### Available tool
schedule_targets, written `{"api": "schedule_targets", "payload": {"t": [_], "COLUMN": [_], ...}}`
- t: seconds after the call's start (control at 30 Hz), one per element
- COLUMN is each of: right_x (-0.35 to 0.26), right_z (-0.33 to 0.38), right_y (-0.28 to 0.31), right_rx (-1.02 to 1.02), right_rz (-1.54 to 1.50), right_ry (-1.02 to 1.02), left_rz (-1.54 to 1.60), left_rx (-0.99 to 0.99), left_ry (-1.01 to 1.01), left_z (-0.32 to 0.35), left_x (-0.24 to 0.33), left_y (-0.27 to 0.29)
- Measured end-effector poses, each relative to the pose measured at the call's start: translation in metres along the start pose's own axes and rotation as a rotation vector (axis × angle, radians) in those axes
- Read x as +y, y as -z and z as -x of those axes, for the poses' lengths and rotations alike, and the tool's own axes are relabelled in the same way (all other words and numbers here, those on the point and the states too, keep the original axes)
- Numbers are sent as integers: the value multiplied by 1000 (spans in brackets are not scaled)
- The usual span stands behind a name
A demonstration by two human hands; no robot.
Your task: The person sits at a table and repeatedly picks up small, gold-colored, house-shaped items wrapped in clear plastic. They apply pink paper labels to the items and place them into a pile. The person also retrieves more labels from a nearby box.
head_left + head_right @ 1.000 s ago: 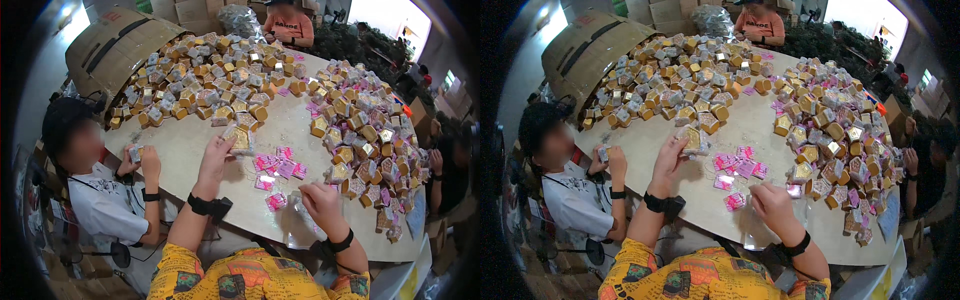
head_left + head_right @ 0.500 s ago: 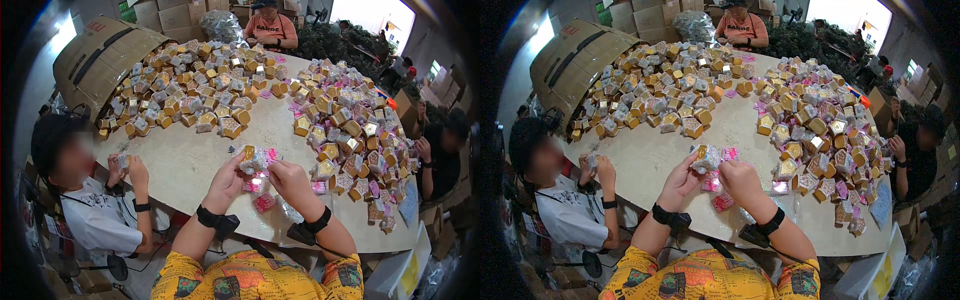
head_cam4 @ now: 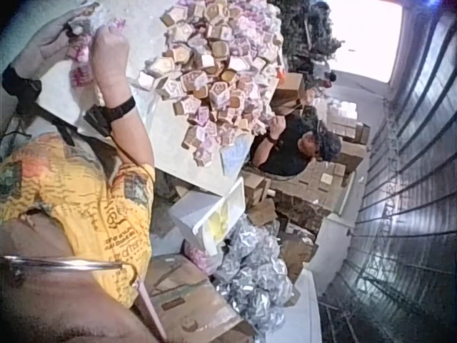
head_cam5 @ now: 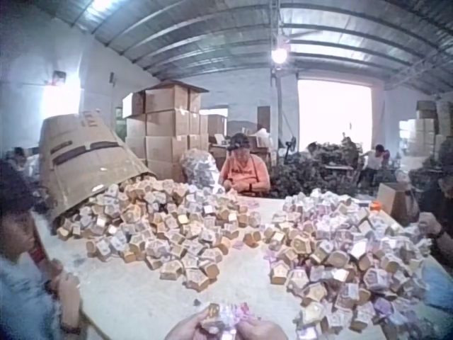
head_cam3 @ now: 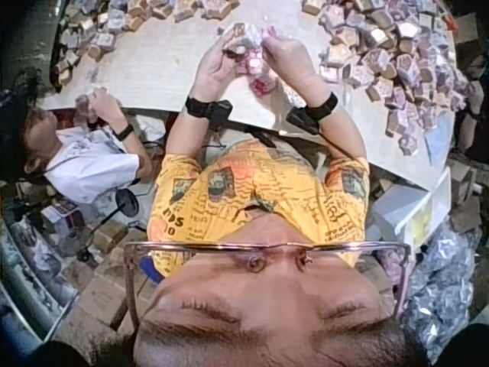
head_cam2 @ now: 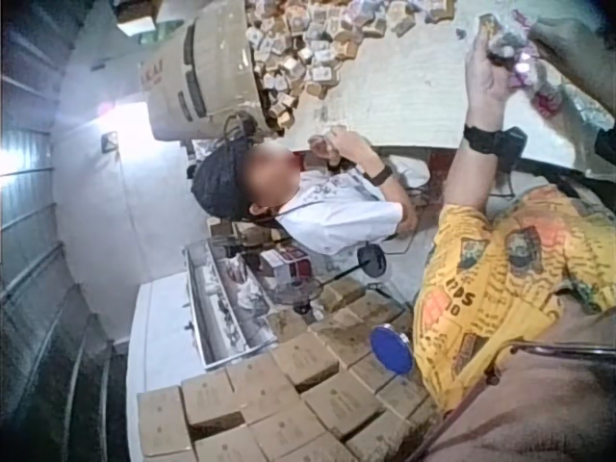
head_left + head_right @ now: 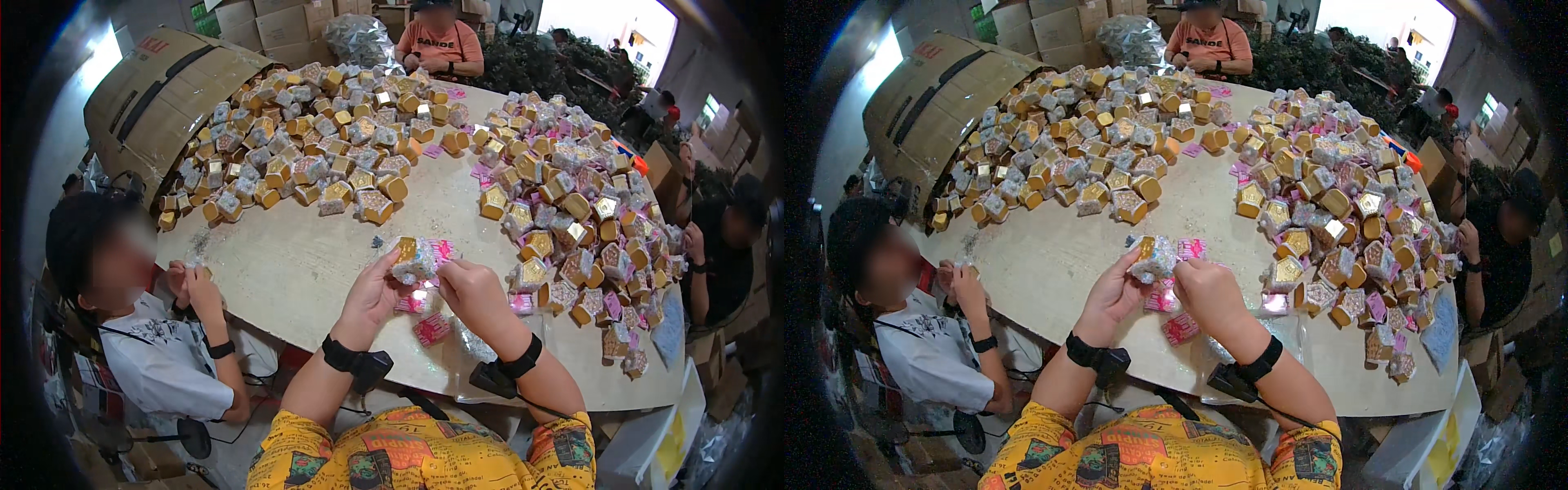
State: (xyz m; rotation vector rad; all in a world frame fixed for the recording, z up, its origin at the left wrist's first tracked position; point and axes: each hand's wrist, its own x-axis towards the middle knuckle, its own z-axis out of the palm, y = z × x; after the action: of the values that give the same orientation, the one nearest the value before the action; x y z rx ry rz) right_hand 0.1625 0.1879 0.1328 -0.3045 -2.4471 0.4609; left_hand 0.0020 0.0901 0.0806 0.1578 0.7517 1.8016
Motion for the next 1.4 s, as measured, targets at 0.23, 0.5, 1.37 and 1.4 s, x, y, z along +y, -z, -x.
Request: {"api": "schedule_targets", "payload": {"t": [0.23,0.5,1.37,1.4], "right_x": [0,-2,1,1], "right_z": [-2,-2,2,2], "right_y": [0,1,11,11], "right_rx": [-20,-64,-92,-96], "right_rz": [70,188,128,138], "right_ry": [35,47,135,137], "left_rz": [-4,-113,-98,-99], "left_rx": [13,55,117,124], "left_ry": [-3,-144,-14,-8], "left_z": [0,5,4,4], "left_x": [-1,-4,-12,-12], "left_y": [4,-5,-3,-3]}}
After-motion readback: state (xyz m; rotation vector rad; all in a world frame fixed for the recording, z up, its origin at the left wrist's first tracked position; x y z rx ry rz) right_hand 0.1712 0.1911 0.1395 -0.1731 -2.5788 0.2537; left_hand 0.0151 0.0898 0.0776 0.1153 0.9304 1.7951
